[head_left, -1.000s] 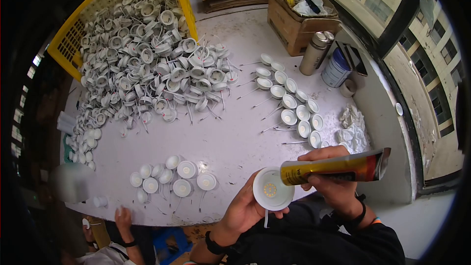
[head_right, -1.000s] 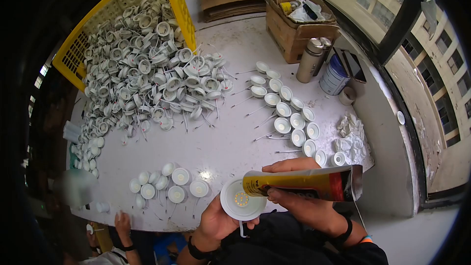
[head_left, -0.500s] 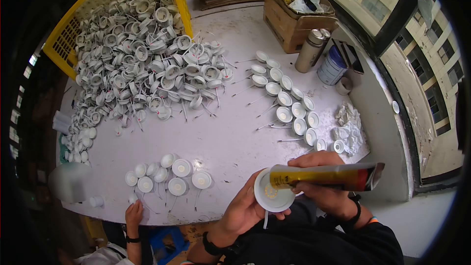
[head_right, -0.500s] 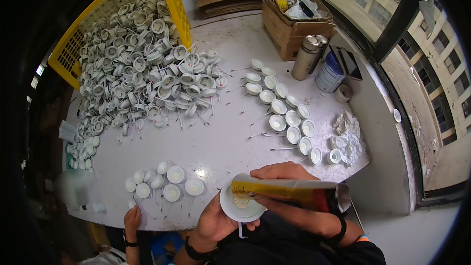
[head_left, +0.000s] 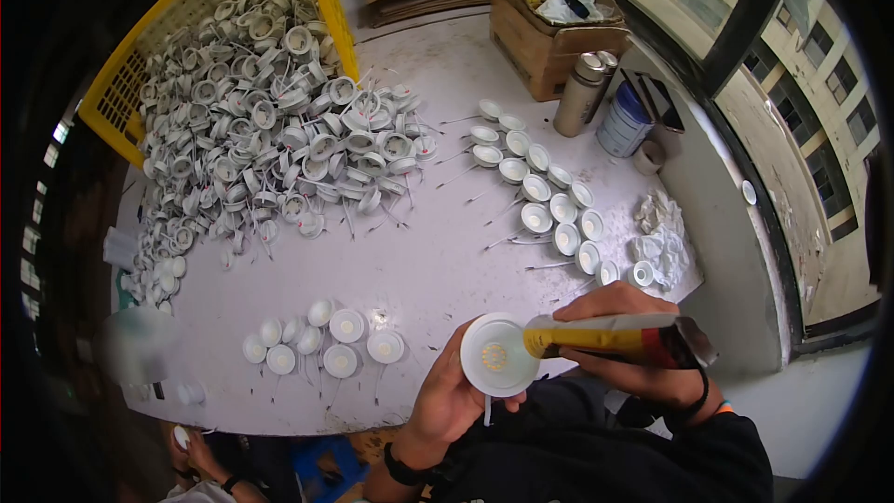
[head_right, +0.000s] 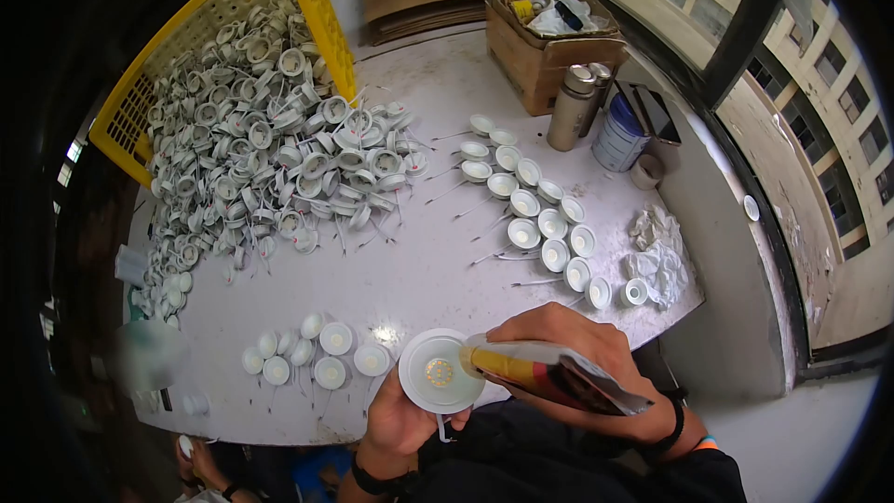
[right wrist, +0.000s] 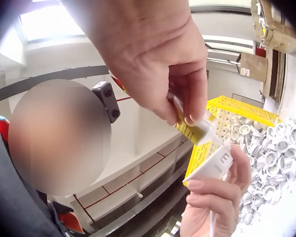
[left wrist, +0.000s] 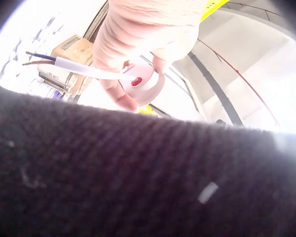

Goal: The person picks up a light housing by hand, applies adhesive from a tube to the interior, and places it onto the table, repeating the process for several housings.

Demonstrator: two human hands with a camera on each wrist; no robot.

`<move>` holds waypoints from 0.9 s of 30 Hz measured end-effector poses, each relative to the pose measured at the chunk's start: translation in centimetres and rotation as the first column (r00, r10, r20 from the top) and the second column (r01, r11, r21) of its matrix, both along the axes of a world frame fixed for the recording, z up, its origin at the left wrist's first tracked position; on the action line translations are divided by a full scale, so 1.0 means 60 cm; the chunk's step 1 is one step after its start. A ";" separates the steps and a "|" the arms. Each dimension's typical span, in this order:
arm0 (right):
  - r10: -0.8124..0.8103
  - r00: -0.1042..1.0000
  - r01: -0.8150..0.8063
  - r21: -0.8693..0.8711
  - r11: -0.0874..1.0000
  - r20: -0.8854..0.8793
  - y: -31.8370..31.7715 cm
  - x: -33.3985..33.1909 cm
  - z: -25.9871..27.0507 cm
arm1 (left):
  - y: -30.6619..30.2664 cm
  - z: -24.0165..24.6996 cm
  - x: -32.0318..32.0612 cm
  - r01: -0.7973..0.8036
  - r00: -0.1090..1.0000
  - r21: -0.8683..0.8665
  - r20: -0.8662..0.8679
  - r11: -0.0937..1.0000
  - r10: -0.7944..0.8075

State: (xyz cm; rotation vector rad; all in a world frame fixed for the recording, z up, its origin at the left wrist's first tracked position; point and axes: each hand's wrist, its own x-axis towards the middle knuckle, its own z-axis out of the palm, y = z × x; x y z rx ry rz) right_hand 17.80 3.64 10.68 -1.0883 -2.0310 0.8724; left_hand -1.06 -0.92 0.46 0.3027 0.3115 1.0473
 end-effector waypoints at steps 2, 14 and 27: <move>0.026 0.999 -0.028 -0.042 0.999 -0.031 -0.002 0.004 0.008 | 0.000 0.002 -0.001 -0.006 0.997 -0.027 -0.075 1.000 0.004; -0.167 0.780 -0.276 -0.570 0.774 -0.603 -0.009 -0.037 -0.011 | 0.004 0.004 0.015 -0.031 0.999 -0.039 -0.041 0.999 0.030; -0.415 0.661 0.139 -0.442 0.886 -0.625 0.025 -0.037 -0.086 | -0.015 -0.050 -0.106 -0.411 0.906 -0.080 -0.147 0.908 0.397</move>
